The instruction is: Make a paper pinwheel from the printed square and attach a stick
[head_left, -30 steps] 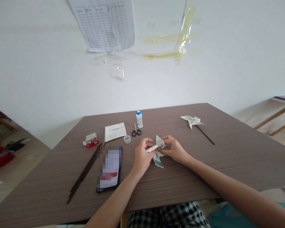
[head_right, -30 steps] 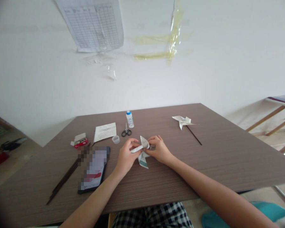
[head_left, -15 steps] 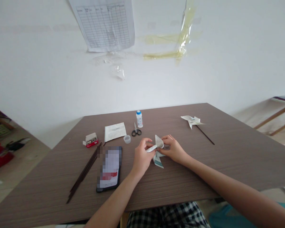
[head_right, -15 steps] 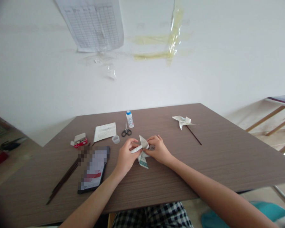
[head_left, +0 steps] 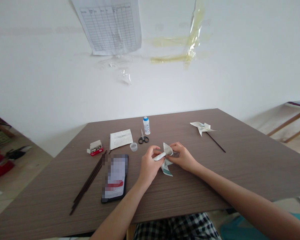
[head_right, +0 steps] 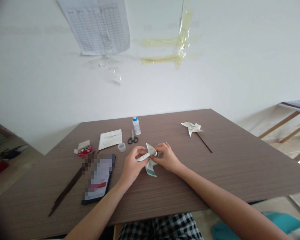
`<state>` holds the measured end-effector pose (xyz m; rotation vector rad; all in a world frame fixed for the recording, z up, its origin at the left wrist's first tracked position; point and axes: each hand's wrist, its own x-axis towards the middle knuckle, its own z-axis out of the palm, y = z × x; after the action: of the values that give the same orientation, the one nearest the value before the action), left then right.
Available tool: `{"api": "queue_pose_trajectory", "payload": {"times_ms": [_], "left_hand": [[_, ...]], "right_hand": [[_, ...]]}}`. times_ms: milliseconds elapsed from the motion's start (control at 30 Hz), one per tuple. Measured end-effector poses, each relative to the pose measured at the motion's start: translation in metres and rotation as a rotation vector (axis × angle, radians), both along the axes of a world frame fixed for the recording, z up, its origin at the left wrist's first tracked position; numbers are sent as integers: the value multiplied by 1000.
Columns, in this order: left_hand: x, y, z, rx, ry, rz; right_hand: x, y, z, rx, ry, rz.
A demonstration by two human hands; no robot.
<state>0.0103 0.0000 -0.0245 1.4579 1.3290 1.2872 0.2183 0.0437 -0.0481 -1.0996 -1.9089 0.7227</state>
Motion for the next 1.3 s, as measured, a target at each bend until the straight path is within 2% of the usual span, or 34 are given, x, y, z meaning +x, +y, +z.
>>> {"api": "queue_pose_trajectory", "payload": {"times_ms": [400, 1133, 1300], "left_hand": [[-3, -3, 7, -24, 128, 16], [-5, -1, 3, -101, 129, -53], [-8, -1, 3, -72, 160, -13]], "right_hand": [[5, 6, -5, -22, -17, 9], [4, 3, 3, -83, -66, 25], [7, 6, 4, -105, -37, 14]]}}
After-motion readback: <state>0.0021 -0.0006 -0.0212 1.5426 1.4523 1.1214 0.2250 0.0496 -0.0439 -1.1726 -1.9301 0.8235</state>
